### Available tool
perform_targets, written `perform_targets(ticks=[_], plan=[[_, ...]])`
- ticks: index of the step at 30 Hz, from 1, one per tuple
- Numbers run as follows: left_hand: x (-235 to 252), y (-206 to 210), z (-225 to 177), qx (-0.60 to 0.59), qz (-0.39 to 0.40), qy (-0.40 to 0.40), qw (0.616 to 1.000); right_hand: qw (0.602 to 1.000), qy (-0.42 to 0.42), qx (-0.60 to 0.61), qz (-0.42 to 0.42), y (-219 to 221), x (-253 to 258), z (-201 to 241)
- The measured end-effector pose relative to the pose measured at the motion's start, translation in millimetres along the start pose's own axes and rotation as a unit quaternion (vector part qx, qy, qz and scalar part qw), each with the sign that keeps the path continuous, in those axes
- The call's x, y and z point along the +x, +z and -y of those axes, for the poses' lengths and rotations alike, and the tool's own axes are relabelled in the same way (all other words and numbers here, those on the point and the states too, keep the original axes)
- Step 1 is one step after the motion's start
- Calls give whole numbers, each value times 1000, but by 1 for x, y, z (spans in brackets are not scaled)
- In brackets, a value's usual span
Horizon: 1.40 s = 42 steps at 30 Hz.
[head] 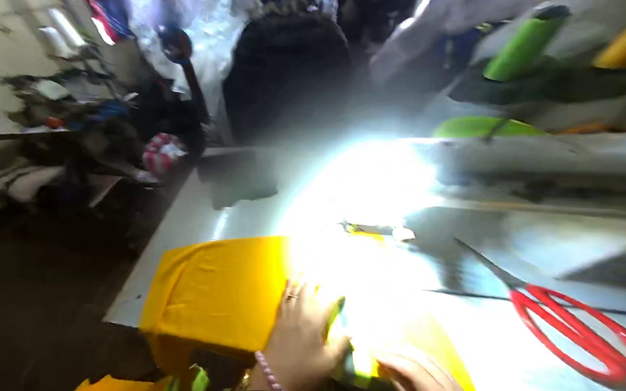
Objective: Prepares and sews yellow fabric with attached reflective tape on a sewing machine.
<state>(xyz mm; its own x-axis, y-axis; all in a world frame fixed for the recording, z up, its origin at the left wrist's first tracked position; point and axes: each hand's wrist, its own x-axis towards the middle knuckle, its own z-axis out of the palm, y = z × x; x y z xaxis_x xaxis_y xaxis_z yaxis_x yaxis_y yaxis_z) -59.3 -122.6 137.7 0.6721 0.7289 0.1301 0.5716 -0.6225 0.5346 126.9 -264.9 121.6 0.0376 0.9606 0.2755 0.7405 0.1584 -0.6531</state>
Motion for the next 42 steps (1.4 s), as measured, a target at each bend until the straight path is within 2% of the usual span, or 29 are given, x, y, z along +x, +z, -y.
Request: perform_targets(ticks=[2,5,14,37,42], plan=[[-6,2,0,19,-30,17,999,1000,-12,-4,-14,1,0,-2],[-16,4,-2,40,-10,16,999,999,-17,-23,-31,4,-4,-1],[-19,11,5,63,-12,23,998,998,-19,-63,-1,5,-8,0],[-18,7,7,41,4,23,999,997,-30,-73,-6,7,-6,-4],[-29,14,-3,41,-78,112,990,994,-39,-106,4,4,-5,1]])
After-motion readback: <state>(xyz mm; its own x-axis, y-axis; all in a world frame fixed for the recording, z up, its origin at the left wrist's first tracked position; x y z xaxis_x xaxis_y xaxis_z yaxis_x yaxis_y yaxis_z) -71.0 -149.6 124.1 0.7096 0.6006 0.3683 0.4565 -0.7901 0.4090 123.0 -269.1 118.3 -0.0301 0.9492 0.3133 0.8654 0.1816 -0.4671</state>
